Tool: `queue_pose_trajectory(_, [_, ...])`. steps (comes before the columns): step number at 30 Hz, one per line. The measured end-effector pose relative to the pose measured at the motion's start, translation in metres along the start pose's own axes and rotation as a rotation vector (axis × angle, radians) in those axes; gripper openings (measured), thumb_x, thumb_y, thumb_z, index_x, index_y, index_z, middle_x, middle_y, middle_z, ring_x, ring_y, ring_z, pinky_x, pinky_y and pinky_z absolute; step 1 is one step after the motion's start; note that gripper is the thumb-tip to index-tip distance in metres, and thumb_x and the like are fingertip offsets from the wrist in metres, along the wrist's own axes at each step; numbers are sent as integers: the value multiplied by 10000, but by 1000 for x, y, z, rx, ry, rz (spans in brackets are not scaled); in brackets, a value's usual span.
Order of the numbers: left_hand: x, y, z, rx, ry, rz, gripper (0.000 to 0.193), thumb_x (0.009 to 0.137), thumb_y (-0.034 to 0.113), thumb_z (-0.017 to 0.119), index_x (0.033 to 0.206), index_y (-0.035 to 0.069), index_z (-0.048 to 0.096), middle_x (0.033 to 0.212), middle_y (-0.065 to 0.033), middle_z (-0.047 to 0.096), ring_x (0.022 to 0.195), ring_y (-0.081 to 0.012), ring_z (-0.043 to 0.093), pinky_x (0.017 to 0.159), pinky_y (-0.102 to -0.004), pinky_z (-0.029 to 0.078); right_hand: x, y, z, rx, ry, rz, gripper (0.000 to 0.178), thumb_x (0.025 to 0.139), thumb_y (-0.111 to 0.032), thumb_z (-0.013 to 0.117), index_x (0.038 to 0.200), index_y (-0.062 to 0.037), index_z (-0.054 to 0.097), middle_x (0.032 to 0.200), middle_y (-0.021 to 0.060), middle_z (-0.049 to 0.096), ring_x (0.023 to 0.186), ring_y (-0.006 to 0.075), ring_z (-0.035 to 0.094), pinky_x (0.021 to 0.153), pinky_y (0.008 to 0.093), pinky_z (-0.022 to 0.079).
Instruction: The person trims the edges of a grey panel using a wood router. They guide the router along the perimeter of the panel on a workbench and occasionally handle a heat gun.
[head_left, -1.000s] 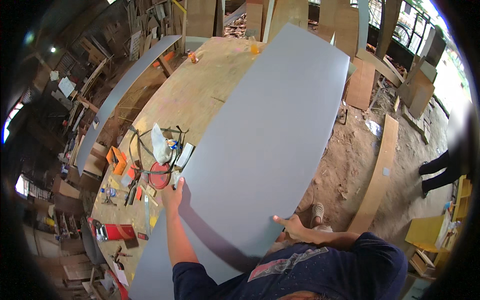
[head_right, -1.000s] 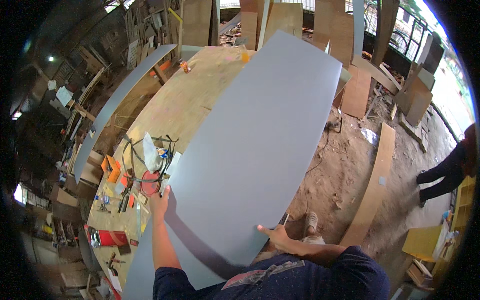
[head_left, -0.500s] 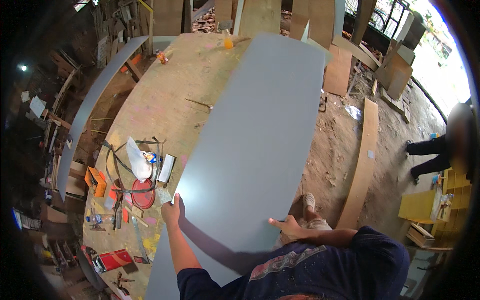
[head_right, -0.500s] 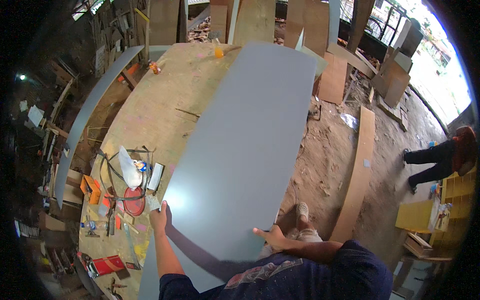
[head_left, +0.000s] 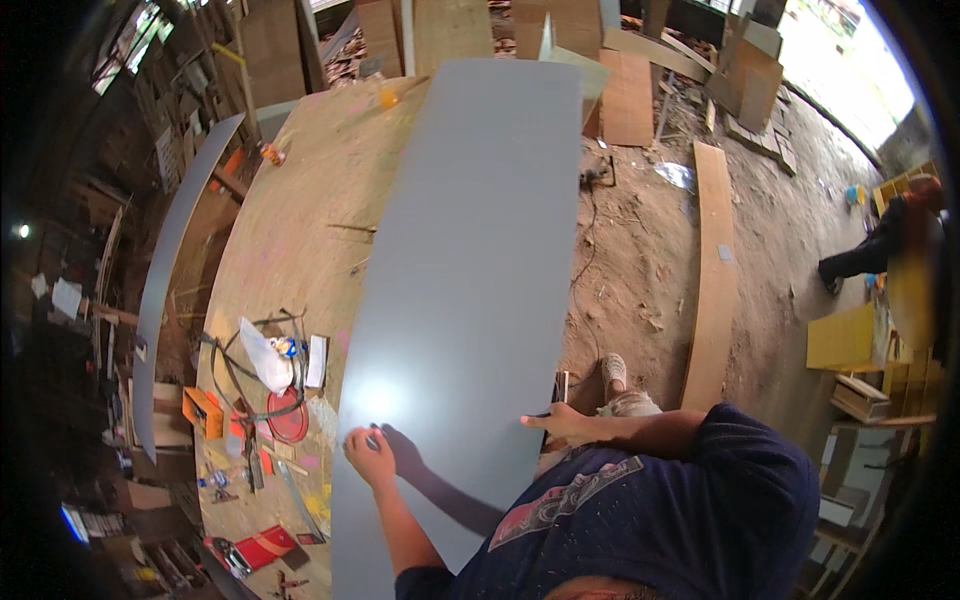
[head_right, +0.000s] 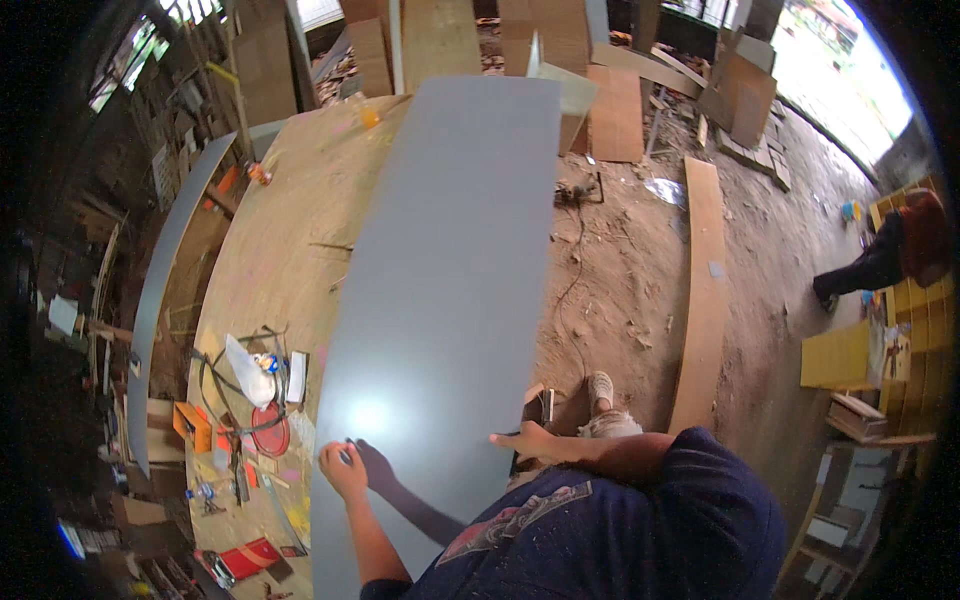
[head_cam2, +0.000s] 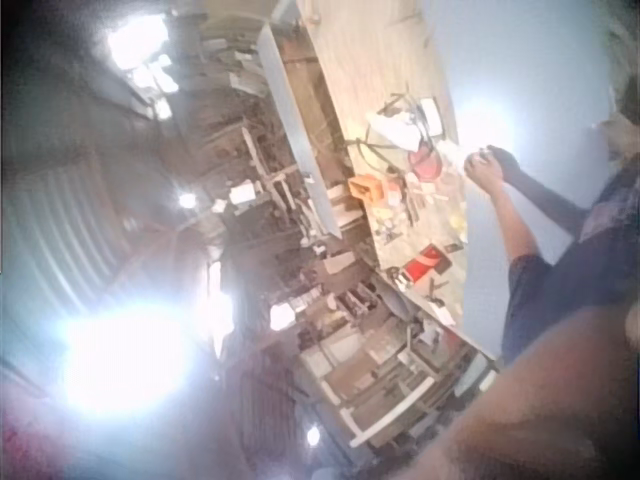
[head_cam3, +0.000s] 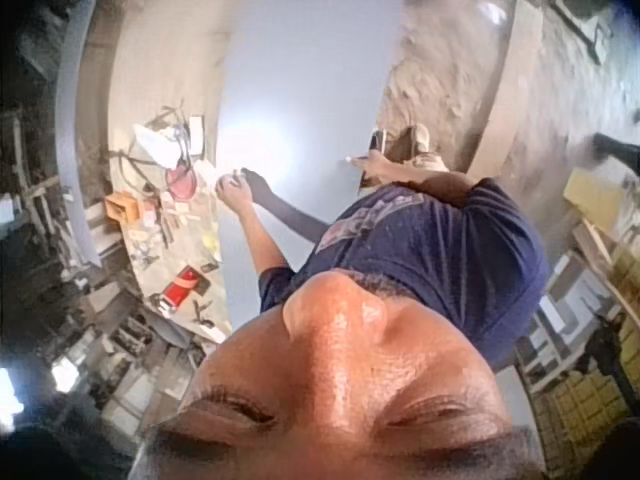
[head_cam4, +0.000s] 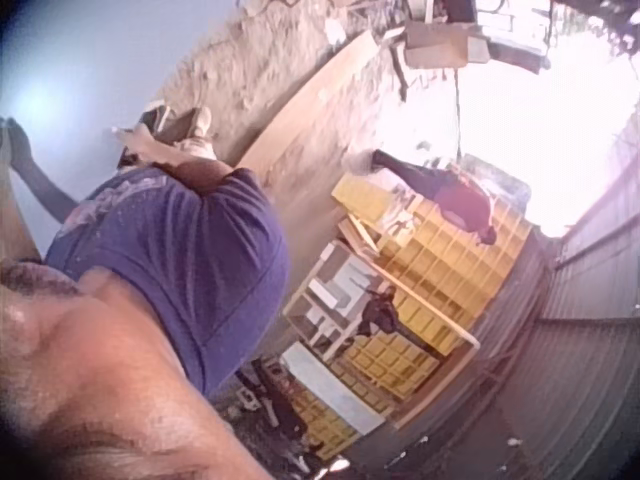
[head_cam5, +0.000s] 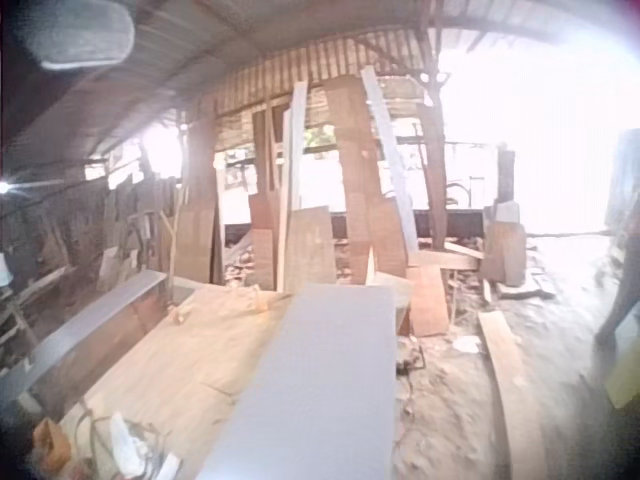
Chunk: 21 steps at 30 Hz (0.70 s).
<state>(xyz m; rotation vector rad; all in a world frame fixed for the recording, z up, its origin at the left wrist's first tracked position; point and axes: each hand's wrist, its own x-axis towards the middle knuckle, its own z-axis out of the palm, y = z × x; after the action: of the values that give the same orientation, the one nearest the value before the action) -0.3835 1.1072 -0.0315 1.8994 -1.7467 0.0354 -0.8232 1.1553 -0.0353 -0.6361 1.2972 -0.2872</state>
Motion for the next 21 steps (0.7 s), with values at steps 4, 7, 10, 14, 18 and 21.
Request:
queue_pose_trajectory(4, [-50, 109, 13, -287, -291, -244, 171, 916, 159, 777, 860, 34, 675, 868, -112, 691, 840, -301, 685, 820, -475, 551, 27, 21, -55, -32, 1, -199, 730, 987, -558, 770, 1303, 93, 671, 1166, 158, 730, 977, 240, 753, 806, 385, 663])
queue_pose_trajectory(7, [-99, 173, -11, -262, -1096, -229, 166, 892, 190, 790, 881, 57, 692, 851, -105, 723, 803, -281, 702, 766, -451, 543, 9, -13, -95, 23, -127, -91, 722, 989, -507, 787, 1364, 93, 646, 1242, 238, 725, 1056, 290, 765, 861, 396, 647])
queue_pose_trajectory(10, [-144, 210, -7, -186, -1537, -14, 169, 874, 197, 803, 917, 70, 699, 879, -111, 737, 829, -292, 712, 768, -449, 544, 7, -26, -143, 12, -160, -196, 659, 987, -505, 790, 1277, 78, 688, 1188, 225, 740, 1007, 267, 772, 853, 400, 655])
queue_pose_trajectory(14, [-162, 266, 17, -146, -1289, -280, 169, 870, 191, 804, 931, 74, 698, 887, -114, 737, 834, -297, 714, 772, -448, 547, -15, -56, -213, -123, -116, -247, 626, 976, -537, 788, 1186, 49, 718, 1090, 175, 763, 969, 246, 776, 853, 389, 657])
queue_pose_trajectory(18, [-148, 328, 49, -136, -1195, -321, 172, 866, 185, 805, 945, 78, 697, 895, -116, 737, 839, -302, 716, 777, -447, 549, 13, -32, -290, 16, -55, -232, 578, 962, -594, 783, 1153, -49, 765, 962, 72, 741, 887, 169, 689, 794, 343, 559])
queue_pose_trajectory(21, [-155, 355, 57, -143, -1148, -376, 175, 863, 181, 806, 955, 80, 696, 901, -118, 737, 843, -306, 718, 780, -447, 552, -4, -43, -341, -272, 30, -331, 563, 970, -514, 810, 1155, 13, 742, 1008, 127, 772, 922, 202, 757, 813, 355, 623])
